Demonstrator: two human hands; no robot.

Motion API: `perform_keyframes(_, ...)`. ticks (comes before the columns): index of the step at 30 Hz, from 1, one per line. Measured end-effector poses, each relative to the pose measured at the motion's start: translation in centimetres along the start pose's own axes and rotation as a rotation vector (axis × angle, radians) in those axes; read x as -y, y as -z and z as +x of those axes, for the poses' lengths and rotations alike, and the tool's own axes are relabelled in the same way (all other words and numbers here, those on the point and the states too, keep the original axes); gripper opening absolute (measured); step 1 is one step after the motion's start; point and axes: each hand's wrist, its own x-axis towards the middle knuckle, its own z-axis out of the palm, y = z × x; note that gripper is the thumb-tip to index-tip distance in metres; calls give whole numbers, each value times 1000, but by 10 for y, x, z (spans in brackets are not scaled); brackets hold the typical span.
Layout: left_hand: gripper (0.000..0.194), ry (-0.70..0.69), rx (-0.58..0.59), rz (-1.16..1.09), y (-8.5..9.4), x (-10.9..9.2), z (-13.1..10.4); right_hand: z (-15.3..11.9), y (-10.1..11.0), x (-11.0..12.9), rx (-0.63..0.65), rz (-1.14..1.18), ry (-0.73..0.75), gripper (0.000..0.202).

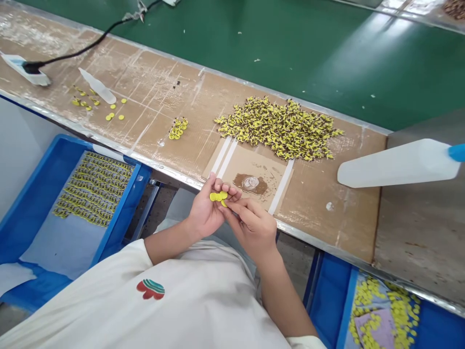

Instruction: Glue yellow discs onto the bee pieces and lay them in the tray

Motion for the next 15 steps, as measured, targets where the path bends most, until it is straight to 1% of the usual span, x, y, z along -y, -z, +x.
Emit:
perform_keyframes(3,43,28,28,2,5,0,1,0,0,3,1,-72,11,32)
perform_keyframes(5,42,59,30,13,8,1,0,3,2,5,39,-171,53,35)
perform_keyframes(9,40,49,18,46,8,2,-2,14,8,9,142,-342,163,24)
perform_keyframes(12,41,46,32,83,5,2,-6,20,9,10,126,-352,213,18)
perform_keyframes(15,41,70,24,97,3,1,-8,19,7,9,83,-270,227,19)
